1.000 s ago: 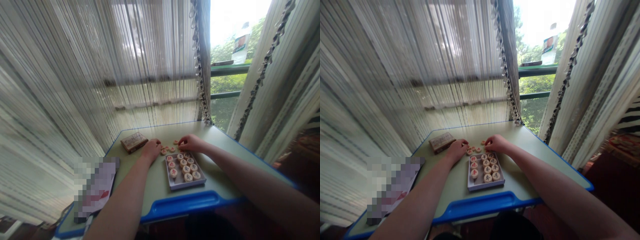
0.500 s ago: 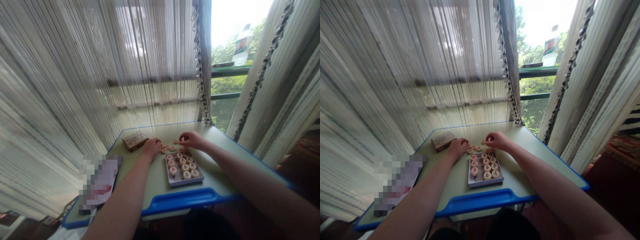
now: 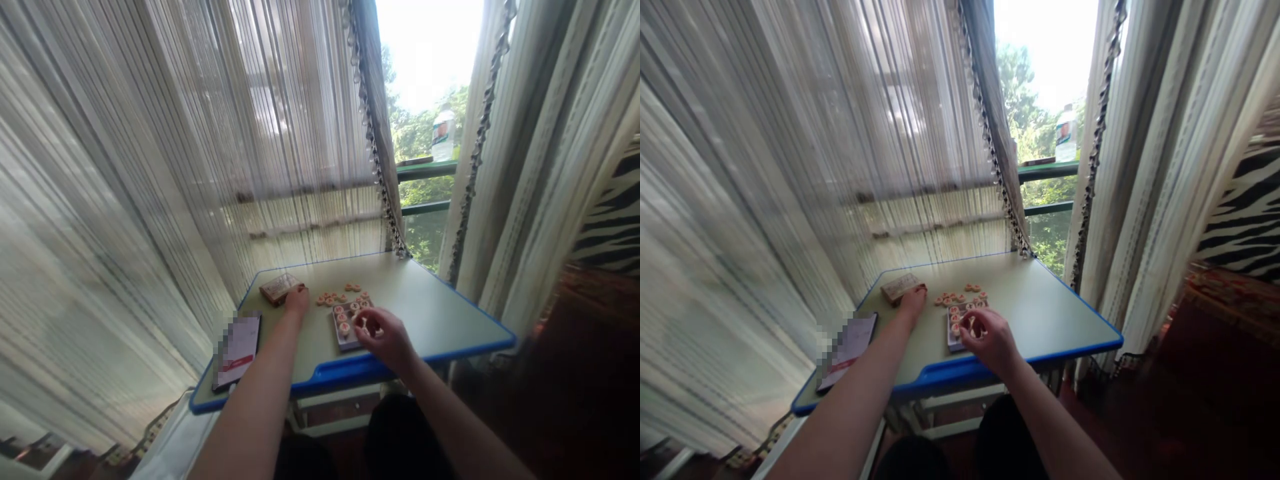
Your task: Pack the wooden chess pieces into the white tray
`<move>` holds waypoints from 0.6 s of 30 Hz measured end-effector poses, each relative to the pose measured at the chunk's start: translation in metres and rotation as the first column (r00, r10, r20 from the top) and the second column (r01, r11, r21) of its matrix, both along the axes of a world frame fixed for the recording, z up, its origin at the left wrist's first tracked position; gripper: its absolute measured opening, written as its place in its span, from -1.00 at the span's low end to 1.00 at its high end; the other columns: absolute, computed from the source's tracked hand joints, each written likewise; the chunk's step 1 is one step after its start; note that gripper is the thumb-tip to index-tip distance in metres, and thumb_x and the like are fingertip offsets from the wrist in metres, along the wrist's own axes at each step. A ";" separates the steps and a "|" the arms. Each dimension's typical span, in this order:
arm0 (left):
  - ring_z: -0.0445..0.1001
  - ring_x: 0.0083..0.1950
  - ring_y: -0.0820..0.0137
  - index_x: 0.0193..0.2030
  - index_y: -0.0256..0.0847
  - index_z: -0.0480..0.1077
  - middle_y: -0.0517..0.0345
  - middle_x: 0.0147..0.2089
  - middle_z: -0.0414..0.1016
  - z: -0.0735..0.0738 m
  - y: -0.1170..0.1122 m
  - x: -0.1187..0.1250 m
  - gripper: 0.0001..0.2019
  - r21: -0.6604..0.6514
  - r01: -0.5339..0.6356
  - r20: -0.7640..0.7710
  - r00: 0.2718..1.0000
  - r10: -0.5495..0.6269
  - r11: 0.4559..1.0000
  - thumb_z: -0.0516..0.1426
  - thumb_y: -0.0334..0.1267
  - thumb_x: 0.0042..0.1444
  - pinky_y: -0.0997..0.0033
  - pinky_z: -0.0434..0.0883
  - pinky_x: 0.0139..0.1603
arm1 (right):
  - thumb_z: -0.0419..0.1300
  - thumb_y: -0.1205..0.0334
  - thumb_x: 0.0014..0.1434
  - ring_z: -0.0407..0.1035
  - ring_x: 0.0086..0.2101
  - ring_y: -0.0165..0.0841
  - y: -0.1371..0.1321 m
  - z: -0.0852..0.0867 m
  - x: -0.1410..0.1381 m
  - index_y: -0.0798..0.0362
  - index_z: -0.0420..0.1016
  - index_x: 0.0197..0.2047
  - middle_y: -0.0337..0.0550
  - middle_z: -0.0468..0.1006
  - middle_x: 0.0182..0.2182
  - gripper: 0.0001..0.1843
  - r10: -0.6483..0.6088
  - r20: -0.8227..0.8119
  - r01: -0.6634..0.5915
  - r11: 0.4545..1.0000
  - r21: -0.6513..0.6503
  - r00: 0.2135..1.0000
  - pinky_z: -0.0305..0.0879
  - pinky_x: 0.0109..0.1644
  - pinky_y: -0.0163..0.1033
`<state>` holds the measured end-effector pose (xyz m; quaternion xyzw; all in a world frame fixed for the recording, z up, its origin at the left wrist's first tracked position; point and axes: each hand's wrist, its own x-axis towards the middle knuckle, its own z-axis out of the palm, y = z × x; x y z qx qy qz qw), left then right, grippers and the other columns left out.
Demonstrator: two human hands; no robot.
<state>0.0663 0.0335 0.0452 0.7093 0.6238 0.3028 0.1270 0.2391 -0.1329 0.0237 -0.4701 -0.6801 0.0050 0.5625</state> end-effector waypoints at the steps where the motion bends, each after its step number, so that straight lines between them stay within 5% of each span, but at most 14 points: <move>1: 0.50 -0.17 0.32 -0.20 -0.35 0.45 -0.06 -0.21 0.55 0.000 -0.007 0.000 -0.70 -0.020 -0.019 0.014 1.000 0.019 1.000 -0.09 -0.35 0.10 0.43 0.38 -0.23 | 0.16 0.25 0.00 0.26 -0.50 -0.41 0.000 -0.002 -0.002 0.01 0.42 -0.40 -0.26 0.38 -0.60 -0.95 0.007 0.072 -0.007 1.000 -0.001 0.997 0.29 -0.31 -0.29; 5: 0.49 -0.15 0.33 -0.18 -0.36 0.44 -0.07 -0.18 0.53 -0.008 -0.043 0.003 -0.72 -0.053 -0.055 0.070 0.996 0.059 0.997 -0.04 -0.35 0.08 0.47 0.37 -0.21 | 0.13 0.27 0.03 0.25 -0.43 -0.36 -0.001 -0.002 -0.004 0.01 0.44 -0.41 -0.23 0.39 -0.59 -0.93 -0.036 0.268 0.030 0.999 0.024 0.963 0.25 -0.20 -0.26; 10: 0.40 0.00 0.31 -0.18 -0.35 0.44 -0.12 -0.07 0.47 -0.020 -0.081 -0.007 -0.75 0.050 0.067 -0.009 0.998 -0.067 0.997 0.05 -0.41 -0.01 0.39 0.27 0.05 | 0.13 0.31 0.01 0.25 -0.38 -0.33 -0.001 -0.001 -0.005 0.03 0.44 -0.41 -0.17 0.46 -0.50 -0.93 -0.026 0.393 0.024 1.000 0.010 0.919 0.22 -0.16 -0.25; 18: 0.38 0.01 0.33 -0.26 -0.30 0.45 -0.05 -0.10 0.46 -0.015 -0.091 -0.015 -0.79 0.089 0.041 -0.002 0.999 -0.041 0.995 0.03 -0.45 -0.01 0.39 0.26 0.08 | 0.14 0.31 0.01 0.23 -0.31 -0.30 0.007 -0.004 -0.008 0.04 0.44 -0.43 -0.11 0.46 -0.41 -0.94 -0.041 0.409 0.036 0.999 0.020 0.911 0.20 -0.12 -0.21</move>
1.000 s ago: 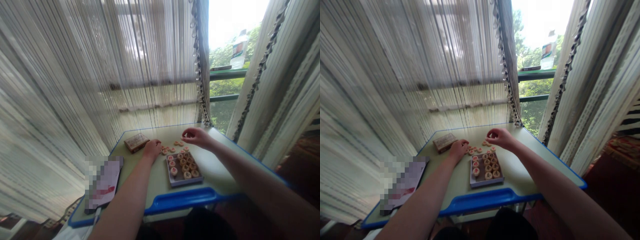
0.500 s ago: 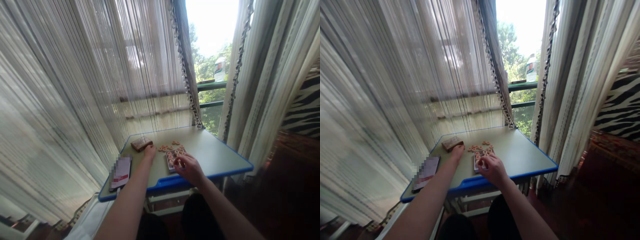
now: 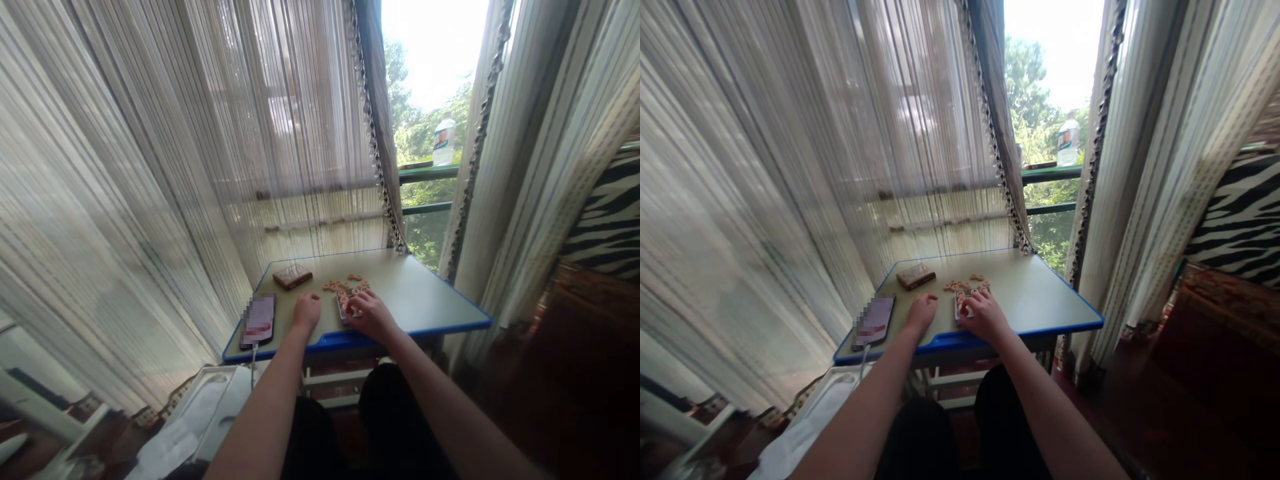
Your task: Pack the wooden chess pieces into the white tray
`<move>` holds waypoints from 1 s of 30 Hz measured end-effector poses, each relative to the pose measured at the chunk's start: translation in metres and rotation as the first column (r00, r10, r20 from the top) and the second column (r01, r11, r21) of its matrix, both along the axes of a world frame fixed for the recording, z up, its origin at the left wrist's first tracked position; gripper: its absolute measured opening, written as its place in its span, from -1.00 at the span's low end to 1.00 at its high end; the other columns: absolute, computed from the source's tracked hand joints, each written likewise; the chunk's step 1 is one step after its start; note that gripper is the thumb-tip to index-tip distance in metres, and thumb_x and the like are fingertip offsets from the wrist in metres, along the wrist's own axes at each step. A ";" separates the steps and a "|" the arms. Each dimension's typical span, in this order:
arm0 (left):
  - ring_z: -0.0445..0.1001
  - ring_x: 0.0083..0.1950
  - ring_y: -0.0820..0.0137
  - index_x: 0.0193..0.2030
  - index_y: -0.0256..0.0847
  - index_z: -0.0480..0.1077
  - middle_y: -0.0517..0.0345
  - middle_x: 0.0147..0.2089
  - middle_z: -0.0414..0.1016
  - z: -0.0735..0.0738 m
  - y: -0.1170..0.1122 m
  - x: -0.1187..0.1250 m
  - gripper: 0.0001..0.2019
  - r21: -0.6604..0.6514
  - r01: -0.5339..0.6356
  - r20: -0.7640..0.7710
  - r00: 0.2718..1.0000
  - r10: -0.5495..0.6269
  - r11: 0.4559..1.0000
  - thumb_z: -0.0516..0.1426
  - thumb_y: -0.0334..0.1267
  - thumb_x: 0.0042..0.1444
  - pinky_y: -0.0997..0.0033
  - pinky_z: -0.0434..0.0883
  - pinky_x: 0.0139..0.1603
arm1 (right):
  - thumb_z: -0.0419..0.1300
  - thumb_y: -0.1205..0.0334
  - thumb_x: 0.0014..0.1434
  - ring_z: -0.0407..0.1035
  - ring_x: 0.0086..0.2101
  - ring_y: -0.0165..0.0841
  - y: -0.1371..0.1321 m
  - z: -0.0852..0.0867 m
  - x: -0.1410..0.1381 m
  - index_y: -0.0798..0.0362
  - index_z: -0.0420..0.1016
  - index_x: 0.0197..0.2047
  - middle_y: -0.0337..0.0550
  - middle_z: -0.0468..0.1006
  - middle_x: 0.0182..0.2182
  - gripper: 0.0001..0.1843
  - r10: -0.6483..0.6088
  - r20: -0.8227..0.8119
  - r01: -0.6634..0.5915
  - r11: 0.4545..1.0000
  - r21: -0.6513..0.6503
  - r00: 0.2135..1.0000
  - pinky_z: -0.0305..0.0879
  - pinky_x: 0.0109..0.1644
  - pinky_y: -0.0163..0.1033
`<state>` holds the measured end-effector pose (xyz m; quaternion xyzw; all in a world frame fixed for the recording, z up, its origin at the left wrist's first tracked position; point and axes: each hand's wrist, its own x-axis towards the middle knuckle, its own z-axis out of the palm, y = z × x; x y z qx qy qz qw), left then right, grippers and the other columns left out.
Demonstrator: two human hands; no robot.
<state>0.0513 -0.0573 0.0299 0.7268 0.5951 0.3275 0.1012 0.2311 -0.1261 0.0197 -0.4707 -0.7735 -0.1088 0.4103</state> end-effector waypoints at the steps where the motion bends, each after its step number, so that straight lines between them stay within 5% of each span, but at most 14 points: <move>1: 0.38 0.00 0.33 -0.27 -0.30 0.45 -0.04 -0.12 0.46 0.000 0.000 0.000 -0.78 -0.003 -0.013 0.006 1.000 0.013 1.000 0.02 -0.46 -0.01 0.39 0.27 0.07 | 0.14 0.30 0.01 0.23 -0.31 -0.29 0.001 0.000 0.000 0.04 0.44 -0.43 -0.11 0.45 -0.41 -0.94 0.001 0.004 -0.001 1.000 -0.002 1.000 0.20 -0.12 -0.21; 30: 0.41 -0.08 0.33 -0.33 -0.34 0.48 -0.06 -0.20 0.49 -0.008 0.009 0.002 -0.81 0.040 -0.021 -0.028 0.999 0.022 0.999 0.04 -0.43 -0.03 0.44 0.28 0.02 | 0.14 0.21 0.03 0.17 -0.26 -0.29 -0.007 -0.004 -0.004 -0.02 0.55 -0.37 -0.11 0.38 -0.36 -0.84 -0.067 0.104 0.067 0.998 0.005 0.992 0.15 -0.11 -0.18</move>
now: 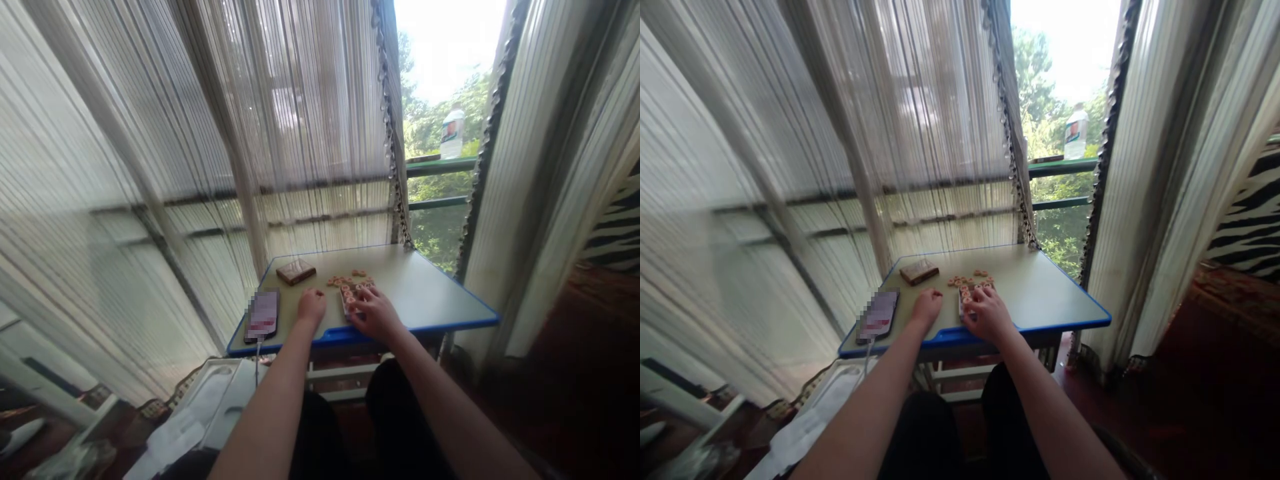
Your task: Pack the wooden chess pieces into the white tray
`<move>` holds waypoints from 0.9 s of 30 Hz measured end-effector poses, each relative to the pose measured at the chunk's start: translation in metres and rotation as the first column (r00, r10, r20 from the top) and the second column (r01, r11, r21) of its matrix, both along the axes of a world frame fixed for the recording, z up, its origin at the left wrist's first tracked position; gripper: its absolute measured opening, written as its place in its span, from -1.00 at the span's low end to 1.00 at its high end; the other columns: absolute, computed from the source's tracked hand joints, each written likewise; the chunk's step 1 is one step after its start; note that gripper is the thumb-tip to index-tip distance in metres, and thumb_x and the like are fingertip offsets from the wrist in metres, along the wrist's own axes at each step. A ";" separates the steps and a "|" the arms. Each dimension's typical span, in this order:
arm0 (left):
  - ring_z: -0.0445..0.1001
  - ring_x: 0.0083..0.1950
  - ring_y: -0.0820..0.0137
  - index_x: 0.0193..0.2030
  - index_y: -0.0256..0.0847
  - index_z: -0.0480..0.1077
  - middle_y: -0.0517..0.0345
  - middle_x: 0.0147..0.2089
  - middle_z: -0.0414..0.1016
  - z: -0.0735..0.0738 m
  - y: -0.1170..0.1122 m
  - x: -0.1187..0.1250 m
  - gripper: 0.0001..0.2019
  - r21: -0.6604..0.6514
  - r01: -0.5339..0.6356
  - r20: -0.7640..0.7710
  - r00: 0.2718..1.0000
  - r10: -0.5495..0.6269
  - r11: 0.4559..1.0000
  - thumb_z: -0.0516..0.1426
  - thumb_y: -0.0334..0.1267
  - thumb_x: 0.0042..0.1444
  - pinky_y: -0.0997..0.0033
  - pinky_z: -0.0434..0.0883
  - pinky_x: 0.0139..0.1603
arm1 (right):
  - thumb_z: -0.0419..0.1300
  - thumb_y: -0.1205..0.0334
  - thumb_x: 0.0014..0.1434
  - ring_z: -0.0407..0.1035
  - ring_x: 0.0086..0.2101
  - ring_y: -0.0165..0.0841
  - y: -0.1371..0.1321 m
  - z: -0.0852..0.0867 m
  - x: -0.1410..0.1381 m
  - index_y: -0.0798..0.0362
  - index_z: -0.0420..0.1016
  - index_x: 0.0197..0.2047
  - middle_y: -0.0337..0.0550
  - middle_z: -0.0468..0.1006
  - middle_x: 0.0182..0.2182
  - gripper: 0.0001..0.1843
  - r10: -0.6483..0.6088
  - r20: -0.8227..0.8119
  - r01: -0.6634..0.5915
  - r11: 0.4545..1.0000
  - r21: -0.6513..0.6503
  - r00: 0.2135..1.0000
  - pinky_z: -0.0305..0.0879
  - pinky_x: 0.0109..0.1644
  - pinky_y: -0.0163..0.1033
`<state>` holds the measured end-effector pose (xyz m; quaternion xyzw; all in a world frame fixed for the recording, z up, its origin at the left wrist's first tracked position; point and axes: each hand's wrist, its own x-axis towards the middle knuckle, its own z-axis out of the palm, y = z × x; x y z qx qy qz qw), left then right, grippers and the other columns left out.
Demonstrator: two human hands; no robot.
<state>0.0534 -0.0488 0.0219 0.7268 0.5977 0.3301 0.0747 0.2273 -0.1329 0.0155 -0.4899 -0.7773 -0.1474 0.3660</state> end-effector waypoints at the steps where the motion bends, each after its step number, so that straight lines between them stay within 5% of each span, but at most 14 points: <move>1: 0.41 -0.08 0.33 -0.33 -0.34 0.48 -0.06 -0.20 0.49 0.000 0.000 0.000 -0.80 0.002 0.001 0.004 1.000 -0.001 1.000 0.04 -0.42 -0.03 0.44 0.28 0.01 | 0.14 0.21 0.03 0.17 -0.26 -0.29 0.000 0.000 0.000 -0.02 0.56 -0.36 -0.10 0.39 -0.37 -0.83 0.002 0.006 -0.002 1.000 -0.002 1.000 0.16 -0.11 -0.18; 10: 0.42 -0.11 0.32 -0.33 -0.37 0.49 -0.08 -0.21 0.49 0.002 -0.003 0.001 -0.80 0.001 -0.007 0.043 0.999 0.007 1.000 0.04 -0.43 -0.03 0.43 0.30 -0.01 | 0.13 0.19 0.04 0.18 -0.23 -0.28 -0.002 0.001 0.003 -0.01 0.56 -0.30 -0.10 0.40 -0.34 -0.80 -0.008 0.006 0.008 1.000 -0.026 1.000 0.15 -0.09 -0.18; 19: 0.42 -0.13 0.33 -0.33 -0.37 0.49 -0.08 -0.23 0.49 0.002 -0.003 0.002 -0.79 0.006 0.005 0.053 0.999 -0.005 1.000 0.03 -0.44 -0.05 0.43 0.30 -0.03 | 0.08 0.18 0.06 0.14 -0.20 -0.25 0.001 0.003 0.001 0.02 0.52 -0.25 -0.05 0.38 -0.23 -0.76 -0.222 0.017 0.223 0.972 -0.079 0.975 0.06 -0.07 -0.18; 27: 0.42 -0.13 0.33 -0.35 -0.34 0.49 -0.05 -0.24 0.49 0.000 -0.001 0.002 -0.79 0.010 0.003 0.036 0.999 -0.004 1.000 0.04 -0.44 -0.05 0.43 0.30 -0.03 | 0.04 0.17 0.09 0.14 -0.22 -0.26 0.005 0.001 -0.001 0.01 0.51 -0.26 -0.05 0.38 -0.24 -0.75 -0.244 0.048 0.248 0.960 -0.126 0.969 0.02 -0.08 -0.18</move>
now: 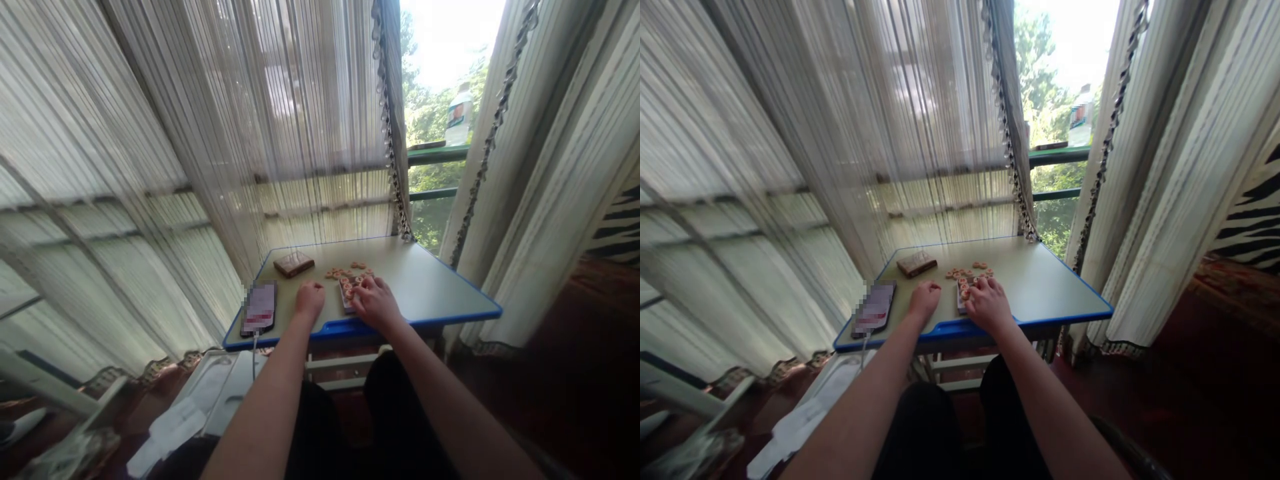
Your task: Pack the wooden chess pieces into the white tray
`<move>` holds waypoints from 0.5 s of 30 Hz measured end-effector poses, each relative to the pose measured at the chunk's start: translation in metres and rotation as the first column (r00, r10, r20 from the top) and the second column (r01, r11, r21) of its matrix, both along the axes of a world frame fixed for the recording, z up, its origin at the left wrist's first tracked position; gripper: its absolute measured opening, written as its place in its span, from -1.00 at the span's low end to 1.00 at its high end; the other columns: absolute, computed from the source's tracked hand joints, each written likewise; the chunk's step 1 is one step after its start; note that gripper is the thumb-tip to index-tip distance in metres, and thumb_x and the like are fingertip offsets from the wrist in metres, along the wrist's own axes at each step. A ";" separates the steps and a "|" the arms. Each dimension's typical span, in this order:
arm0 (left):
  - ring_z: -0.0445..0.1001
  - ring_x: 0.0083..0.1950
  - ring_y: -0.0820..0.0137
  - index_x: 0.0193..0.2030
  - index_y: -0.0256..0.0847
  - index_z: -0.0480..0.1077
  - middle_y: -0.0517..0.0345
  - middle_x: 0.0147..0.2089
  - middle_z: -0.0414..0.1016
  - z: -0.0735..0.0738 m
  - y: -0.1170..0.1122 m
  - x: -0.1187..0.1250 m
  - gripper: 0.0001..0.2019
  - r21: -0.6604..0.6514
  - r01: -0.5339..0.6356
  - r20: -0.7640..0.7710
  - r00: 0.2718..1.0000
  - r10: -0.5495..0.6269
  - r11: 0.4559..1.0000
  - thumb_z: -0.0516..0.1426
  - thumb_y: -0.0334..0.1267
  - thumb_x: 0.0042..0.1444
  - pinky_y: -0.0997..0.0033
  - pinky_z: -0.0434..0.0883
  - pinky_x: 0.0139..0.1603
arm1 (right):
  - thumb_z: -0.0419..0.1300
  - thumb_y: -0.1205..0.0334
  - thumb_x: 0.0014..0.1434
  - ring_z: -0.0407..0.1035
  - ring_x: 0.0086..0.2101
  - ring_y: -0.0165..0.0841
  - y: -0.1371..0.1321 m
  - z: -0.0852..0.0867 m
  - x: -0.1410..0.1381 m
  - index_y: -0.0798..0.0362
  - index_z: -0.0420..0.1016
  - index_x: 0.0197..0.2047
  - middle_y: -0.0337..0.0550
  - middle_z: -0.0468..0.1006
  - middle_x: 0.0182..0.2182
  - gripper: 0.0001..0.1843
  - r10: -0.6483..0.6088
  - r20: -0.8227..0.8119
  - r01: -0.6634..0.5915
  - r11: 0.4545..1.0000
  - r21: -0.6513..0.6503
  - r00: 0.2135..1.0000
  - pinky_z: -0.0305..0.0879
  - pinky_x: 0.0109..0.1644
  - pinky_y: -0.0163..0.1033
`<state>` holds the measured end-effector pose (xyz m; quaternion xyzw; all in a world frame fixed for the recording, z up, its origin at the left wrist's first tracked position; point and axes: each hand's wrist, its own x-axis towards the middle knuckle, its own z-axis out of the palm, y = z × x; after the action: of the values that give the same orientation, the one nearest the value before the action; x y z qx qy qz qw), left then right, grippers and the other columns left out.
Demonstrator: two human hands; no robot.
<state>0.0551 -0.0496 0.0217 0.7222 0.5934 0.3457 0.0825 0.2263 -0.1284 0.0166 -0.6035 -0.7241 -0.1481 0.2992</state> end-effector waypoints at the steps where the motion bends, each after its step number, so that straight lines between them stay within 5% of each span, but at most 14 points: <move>1: 0.42 -0.13 0.33 -0.35 -0.34 0.49 -0.05 -0.25 0.50 0.000 0.000 0.000 -0.79 -0.003 0.003 0.005 1.000 -0.003 1.000 0.04 -0.44 -0.05 0.43 0.31 -0.04 | 0.04 0.17 0.09 0.14 -0.22 -0.26 0.000 0.000 0.000 0.01 0.52 -0.25 -0.05 0.38 -0.24 -0.75 0.005 0.001 -0.005 1.000 0.001 1.000 0.02 -0.08 -0.18; 15: 0.40 -0.07 0.35 -0.37 -0.30 0.49 -0.02 -0.19 0.48 -0.007 0.006 0.001 -0.81 0.015 0.087 0.026 0.996 -0.087 0.996 0.05 -0.44 -0.05 0.42 0.27 0.05 | -0.02 0.16 0.15 0.15 -0.17 -0.23 0.001 0.001 -0.001 0.03 0.53 -0.40 -0.06 0.40 -0.21 -0.69 -0.086 0.037 0.088 0.995 -0.055 0.996 0.00 -0.07 -0.16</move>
<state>0.0560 -0.0437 0.0150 0.7433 0.5576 0.3556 0.1003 0.2251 -0.1275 0.0179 -0.6401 -0.7061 -0.1505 0.2628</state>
